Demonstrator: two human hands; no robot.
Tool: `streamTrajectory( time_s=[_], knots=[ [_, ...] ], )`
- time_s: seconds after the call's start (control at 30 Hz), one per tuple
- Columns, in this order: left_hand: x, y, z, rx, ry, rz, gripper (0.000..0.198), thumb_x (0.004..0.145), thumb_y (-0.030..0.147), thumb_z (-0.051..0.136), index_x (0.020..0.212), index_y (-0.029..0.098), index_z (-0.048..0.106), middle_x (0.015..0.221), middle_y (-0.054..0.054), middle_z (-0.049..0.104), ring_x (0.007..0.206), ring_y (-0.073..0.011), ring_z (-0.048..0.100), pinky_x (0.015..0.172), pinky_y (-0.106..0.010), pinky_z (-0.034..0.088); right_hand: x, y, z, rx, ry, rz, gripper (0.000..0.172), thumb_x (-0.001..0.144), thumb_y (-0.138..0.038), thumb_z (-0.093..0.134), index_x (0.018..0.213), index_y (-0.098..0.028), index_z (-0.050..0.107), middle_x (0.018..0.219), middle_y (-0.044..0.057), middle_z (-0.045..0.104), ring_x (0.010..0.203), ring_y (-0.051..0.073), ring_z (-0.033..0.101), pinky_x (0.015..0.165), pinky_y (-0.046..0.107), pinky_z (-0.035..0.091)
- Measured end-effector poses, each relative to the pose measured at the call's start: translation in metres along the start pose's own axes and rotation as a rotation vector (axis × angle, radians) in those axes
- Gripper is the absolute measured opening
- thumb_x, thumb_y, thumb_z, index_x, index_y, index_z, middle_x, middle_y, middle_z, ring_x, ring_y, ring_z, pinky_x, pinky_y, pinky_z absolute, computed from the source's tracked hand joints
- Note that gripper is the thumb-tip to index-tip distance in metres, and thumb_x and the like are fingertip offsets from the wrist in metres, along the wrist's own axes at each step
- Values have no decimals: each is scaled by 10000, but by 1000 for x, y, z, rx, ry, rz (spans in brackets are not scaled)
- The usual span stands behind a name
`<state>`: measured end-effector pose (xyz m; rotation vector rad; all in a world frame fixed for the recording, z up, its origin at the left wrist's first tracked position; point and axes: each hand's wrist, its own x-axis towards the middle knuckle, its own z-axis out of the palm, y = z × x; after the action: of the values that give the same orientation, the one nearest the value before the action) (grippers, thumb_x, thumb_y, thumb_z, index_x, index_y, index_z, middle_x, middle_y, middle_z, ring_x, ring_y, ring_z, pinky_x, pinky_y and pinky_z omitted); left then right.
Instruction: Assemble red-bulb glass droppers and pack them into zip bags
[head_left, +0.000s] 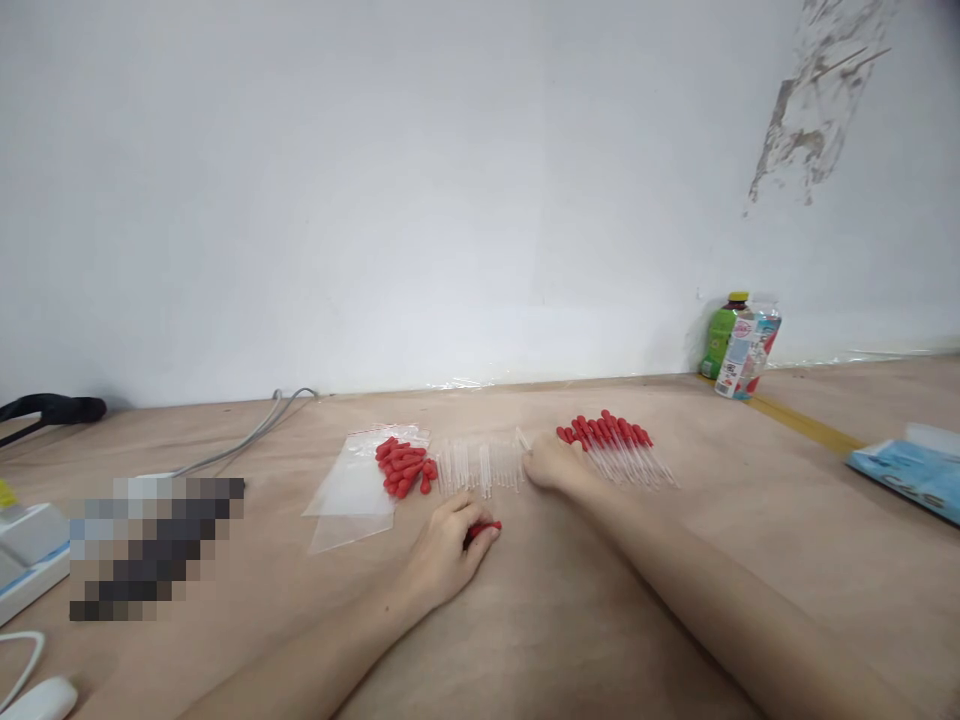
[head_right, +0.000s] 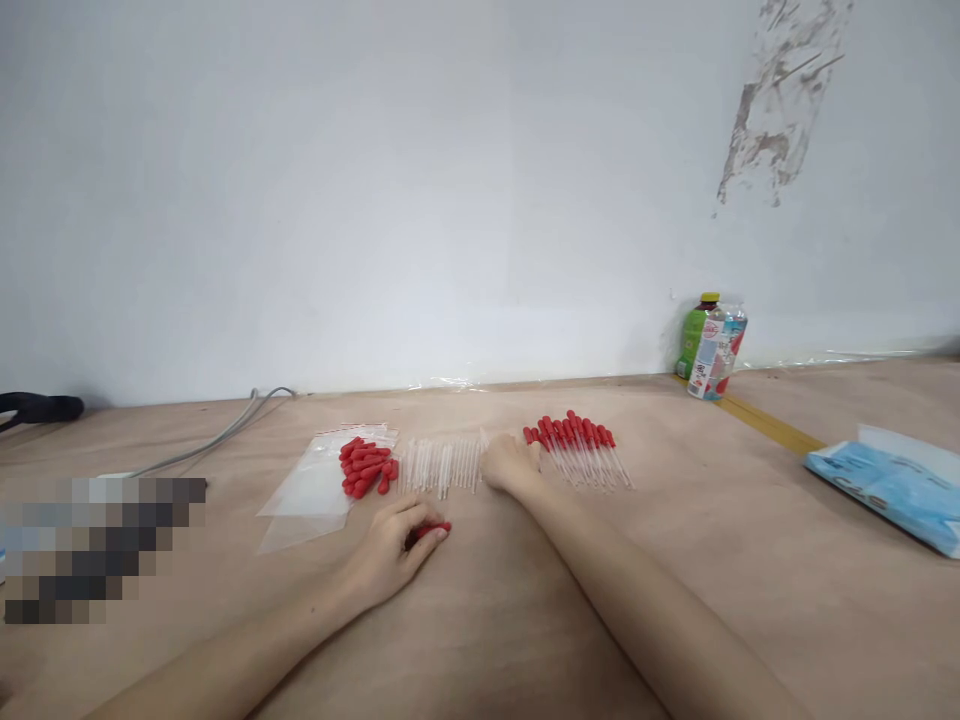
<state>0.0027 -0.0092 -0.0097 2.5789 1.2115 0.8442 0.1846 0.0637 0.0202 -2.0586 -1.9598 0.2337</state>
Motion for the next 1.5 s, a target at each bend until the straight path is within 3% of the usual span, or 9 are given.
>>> streamTrajectory(
  time_s=[0.1,0.23,0.4,0.53,0.77,0.97,1.13,1.5],
  knots=[
    [2,0,-2,-74,57,-17,141,837,238,437,787,174,552,777,-26,549,723,-156,528,646,-260,409,-27,12,-6,76,66,-138,273,843,-267,334,971,-130,532,938,130,614,860,209,569,732,315,386],
    [3,3,-1,-205,111,-73,124,861,248,398,866,181,503,785,-14,569,714,-147,533,637,-254,415,-68,38,1,355,248,-497,254,848,-243,342,1034,-168,498,891,70,615,836,159,558,740,283,407],
    [1,4,4,-363,26,-114,138,874,264,376,929,180,471,713,0,554,638,-130,536,607,-244,436,-98,52,9,385,242,-672,249,838,-236,370,1004,-207,553,805,40,618,736,154,545,735,308,389],
    [0,7,4,-399,15,-106,168,872,263,387,984,184,484,764,-10,579,657,-126,552,634,-247,448,-101,48,10,366,230,-735,229,834,-236,384,967,-192,566,673,14,588,584,124,494,675,303,359],
    [1,7,2,-404,25,-95,169,864,276,408,856,165,535,711,1,557,654,-123,530,605,-223,422,-97,47,14,381,196,-752,207,833,-235,403,954,-199,567,661,-7,580,581,107,483,674,291,322],
    [1,3,7,-561,4,-109,181,851,296,436,831,143,531,665,-2,557,591,-109,532,572,-214,437,-93,47,10,383,109,-738,234,855,-299,387,885,-204,599,674,-7,595,612,110,491,698,296,314],
    [-1,3,7,-553,-41,-92,195,843,293,448,818,141,568,649,-7,576,548,-97,529,541,-199,435,-88,50,4,323,46,-770,240,859,-291,386,910,-237,614,698,-13,610,613,106,483,721,304,292],
    [-2,7,3,-365,-114,-100,212,832,298,449,837,155,606,553,22,540,486,-90,484,471,-174,386,-90,47,-9,62,172,-836,300,862,-263,340,836,-229,637,697,11,589,594,107,452,691,300,244]
  ],
)
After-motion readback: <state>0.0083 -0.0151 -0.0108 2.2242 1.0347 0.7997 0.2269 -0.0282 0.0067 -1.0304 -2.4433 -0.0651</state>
